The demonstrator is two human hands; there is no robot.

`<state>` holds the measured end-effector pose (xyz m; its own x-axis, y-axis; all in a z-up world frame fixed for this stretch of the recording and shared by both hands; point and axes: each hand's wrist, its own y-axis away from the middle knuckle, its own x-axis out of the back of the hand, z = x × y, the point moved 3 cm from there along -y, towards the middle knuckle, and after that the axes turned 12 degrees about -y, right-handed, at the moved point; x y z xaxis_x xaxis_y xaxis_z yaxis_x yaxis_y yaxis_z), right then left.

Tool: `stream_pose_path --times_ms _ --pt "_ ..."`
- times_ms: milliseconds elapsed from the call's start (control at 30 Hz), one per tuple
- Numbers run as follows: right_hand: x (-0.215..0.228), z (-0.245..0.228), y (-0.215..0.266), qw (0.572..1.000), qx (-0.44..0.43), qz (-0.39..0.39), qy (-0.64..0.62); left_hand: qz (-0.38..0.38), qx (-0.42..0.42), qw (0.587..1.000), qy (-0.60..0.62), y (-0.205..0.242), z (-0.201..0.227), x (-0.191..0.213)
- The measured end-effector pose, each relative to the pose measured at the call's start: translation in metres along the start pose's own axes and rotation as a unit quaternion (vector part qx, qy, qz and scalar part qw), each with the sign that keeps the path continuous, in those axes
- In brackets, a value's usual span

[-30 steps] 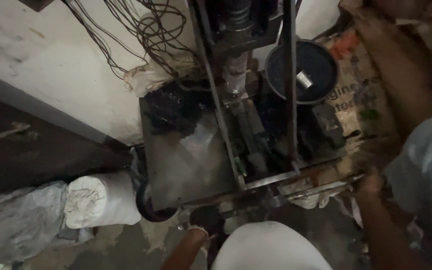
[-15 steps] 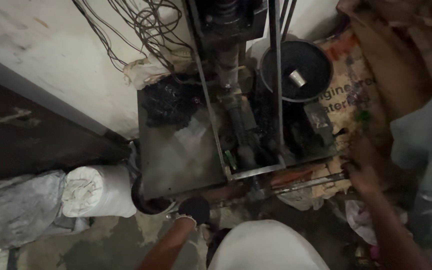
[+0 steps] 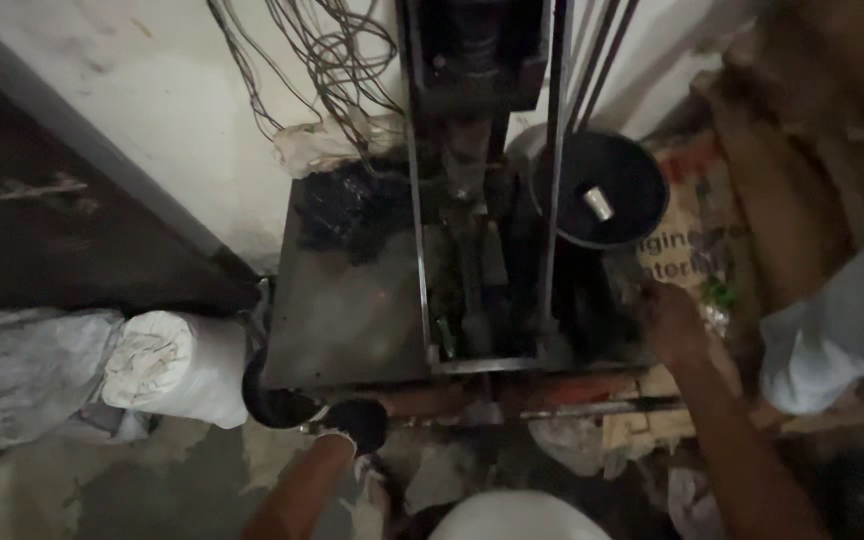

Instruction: The person operates a manual press machine by placing small metal pieces into the press, pulling a lever to activate the press, and then removing the processed pieces. The person repeats this cycle multiple times, handling the metal pieces one at a time.

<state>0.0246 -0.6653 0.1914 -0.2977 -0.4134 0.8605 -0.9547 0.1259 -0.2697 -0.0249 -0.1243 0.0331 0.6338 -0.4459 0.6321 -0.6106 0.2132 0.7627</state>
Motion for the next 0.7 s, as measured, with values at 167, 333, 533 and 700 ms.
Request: stream_pose_path --times_ms 167,333,533,700 --pt "-0.017 0.019 -0.018 0.990 -0.031 -0.137 0.028 0.074 0.023 0.996 0.037 0.015 -0.001 0.002" --pt "-0.039 0.056 -0.028 0.917 -0.208 -0.143 -0.308 -0.049 0.012 0.999 0.020 -0.015 -0.003 -0.008" --pt "-0.061 0.078 -0.040 0.988 0.025 -0.146 0.040 0.031 0.025 0.999 0.016 -0.027 -0.002 -0.025" --pt "-0.071 0.081 -0.059 0.986 -0.095 -0.113 0.074 0.080 0.029 0.996 0.036 -0.016 -0.003 -0.026"
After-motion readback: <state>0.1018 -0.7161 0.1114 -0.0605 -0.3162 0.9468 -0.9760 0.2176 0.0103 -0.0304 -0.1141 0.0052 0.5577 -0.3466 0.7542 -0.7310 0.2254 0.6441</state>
